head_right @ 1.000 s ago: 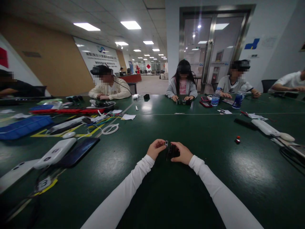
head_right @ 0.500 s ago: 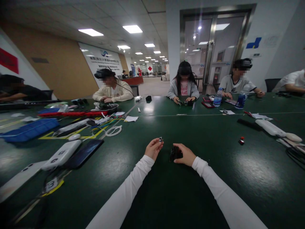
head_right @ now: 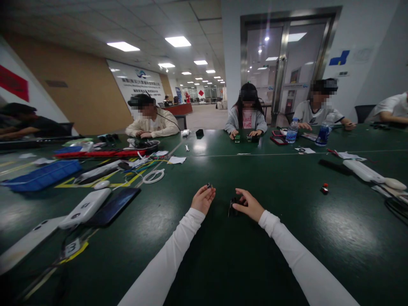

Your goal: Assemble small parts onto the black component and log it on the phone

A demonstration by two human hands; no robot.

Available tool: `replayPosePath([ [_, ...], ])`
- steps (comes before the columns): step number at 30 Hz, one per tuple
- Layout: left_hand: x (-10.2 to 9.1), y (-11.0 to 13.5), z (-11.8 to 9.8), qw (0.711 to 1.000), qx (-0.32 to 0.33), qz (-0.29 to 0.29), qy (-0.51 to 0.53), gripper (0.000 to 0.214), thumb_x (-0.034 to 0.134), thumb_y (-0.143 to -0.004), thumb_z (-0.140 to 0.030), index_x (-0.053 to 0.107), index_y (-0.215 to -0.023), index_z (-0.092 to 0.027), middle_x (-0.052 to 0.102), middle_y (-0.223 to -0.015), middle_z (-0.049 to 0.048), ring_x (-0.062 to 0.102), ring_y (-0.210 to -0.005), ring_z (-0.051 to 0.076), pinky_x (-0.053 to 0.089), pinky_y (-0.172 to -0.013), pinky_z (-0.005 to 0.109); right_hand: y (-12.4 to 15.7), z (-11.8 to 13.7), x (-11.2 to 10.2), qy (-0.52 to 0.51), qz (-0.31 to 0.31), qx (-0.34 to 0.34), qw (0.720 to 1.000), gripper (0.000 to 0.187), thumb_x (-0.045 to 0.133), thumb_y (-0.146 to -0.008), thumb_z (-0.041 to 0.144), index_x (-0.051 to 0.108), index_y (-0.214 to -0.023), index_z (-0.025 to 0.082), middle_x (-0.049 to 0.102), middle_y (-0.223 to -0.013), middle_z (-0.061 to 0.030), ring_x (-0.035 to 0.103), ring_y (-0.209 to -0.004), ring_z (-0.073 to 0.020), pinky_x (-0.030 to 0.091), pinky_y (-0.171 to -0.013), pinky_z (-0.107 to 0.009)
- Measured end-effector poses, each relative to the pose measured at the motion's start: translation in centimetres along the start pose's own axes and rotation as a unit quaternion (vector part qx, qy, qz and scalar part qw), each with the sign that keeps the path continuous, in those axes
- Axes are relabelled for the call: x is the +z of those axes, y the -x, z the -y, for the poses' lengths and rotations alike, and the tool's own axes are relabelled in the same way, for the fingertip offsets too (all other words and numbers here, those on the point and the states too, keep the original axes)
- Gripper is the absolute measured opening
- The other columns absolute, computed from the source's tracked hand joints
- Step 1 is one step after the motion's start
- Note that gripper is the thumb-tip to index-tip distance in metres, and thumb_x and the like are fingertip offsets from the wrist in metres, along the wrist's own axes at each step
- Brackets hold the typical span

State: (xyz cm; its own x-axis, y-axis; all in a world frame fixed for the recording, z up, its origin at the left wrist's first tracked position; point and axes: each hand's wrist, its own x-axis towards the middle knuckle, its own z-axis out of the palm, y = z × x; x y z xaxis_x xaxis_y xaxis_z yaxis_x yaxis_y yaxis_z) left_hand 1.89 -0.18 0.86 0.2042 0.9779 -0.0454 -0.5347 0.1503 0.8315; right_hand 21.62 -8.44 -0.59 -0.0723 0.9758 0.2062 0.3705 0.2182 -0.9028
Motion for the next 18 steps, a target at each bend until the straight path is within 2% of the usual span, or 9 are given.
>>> replayPosePath([
  [3, 0.7, 0.5, 0.3, 0.998, 0.003, 0.052, -0.046, 0.026, 0.062, -0.062, -0.016, 0.047, -0.082, -0.017, 0.060, -0.077, 0.0014, 0.060, -0.075, 0.014, 0.043, -0.076, 0.032, -0.4, -0.4, 0.0, -0.083, -0.055, 0.034, 0.994, 0.047, 0.050, -0.073, 0.042, 0.039, -0.115, 0.023, 0.048, -0.112, -0.0073, 0.052, -0.088, -0.0178, 0.042, -0.074, -0.034],
  [6, 1.8, 1.5, 0.6, 0.974, 0.040, 0.155, -0.160, 0.025, 0.060, -0.064, -0.020, 0.044, -0.083, -0.016, 0.059, -0.075, 0.0007, 0.059, -0.073, 0.014, 0.042, -0.076, 0.032, -0.6, -0.7, 0.0, -0.138, -0.082, 0.055, 0.985, 0.045, 0.050, -0.072, 0.044, 0.043, -0.110, 0.022, 0.051, -0.108, -0.0075, 0.053, -0.089, -0.0193, 0.044, -0.070, -0.033],
  [9, 2.6, 2.8, 0.6, 0.916, 0.092, 0.266, -0.285, 0.020, 0.055, -0.070, -0.022, 0.044, -0.085, -0.017, 0.060, -0.078, 0.0024, 0.058, -0.078, 0.014, 0.040, -0.079, 0.032, -0.8, -0.9, 0.0, -0.157, -0.094, 0.059, 0.981, 0.045, 0.053, -0.069, 0.044, 0.045, -0.107, 0.021, 0.051, -0.107, -0.0085, 0.054, -0.087, -0.0200, 0.044, -0.068, -0.033],
  [11, 2.9, 3.5, 0.5, 0.870, 0.119, 0.310, -0.365, 0.017, 0.051, -0.073, -0.021, 0.044, -0.088, -0.018, 0.060, -0.082, 0.0037, 0.057, -0.082, 0.015, 0.038, -0.081, 0.031, -0.8, -0.9, 0.0, -0.155, -0.093, 0.062, 0.982, 0.045, 0.054, -0.068, 0.043, 0.046, -0.107, 0.021, 0.051, -0.108, -0.0088, 0.054, -0.087, -0.0196, 0.045, -0.068, -0.033],
  [13, 2.8, 3.7, 0.4, 0.829, 0.149, 0.316, -0.437, 0.018, 0.049, -0.073, -0.020, 0.046, -0.091, -0.019, 0.060, -0.086, 0.0043, 0.056, -0.084, 0.016, 0.037, -0.081, 0.030, -0.8, -1.0, 0.0, -0.146, -0.088, 0.066, 0.983, 0.045, 0.054, -0.068, 0.042, 0.045, -0.107, 0.021, 0.051, -0.108, -0.0084, 0.055, -0.086, -0.0188, 0.045, -0.068, -0.032],
  [15, 2.3, 3.4, 0.2, 0.798, 0.183, 0.292, -0.495, 0.020, 0.051, -0.071, -0.018, 0.049, -0.091, -0.020, 0.059, -0.087, 0.0047, 0.055, -0.085, 0.017, 0.037, -0.080, 0.029, -0.7, -1.1, 0.0, -0.139, -0.085, 0.067, 0.984, 0.044, 0.054, -0.069, 0.041, 0.045, -0.107, 0.021, 0.051, -0.108, -0.0080, 0.055, -0.085, -0.0182, 0.045, -0.068, -0.032],
  [18, 0.5, 1.8, -0.7, 0.775, 0.215, 0.232, -0.547, 0.022, 0.052, -0.069, -0.017, 0.052, -0.091, -0.021, 0.058, -0.086, 0.0047, 0.055, -0.082, 0.018, 0.036, -0.079, 0.029, -0.6, -1.3, 0.0, -0.135, -0.080, 0.066, 0.985, 0.044, 0.054, -0.070, 0.039, 0.044, -0.108, 0.021, 0.050, -0.109, -0.0075, 0.054, -0.086, -0.0176, 0.046, -0.069, -0.032],
])
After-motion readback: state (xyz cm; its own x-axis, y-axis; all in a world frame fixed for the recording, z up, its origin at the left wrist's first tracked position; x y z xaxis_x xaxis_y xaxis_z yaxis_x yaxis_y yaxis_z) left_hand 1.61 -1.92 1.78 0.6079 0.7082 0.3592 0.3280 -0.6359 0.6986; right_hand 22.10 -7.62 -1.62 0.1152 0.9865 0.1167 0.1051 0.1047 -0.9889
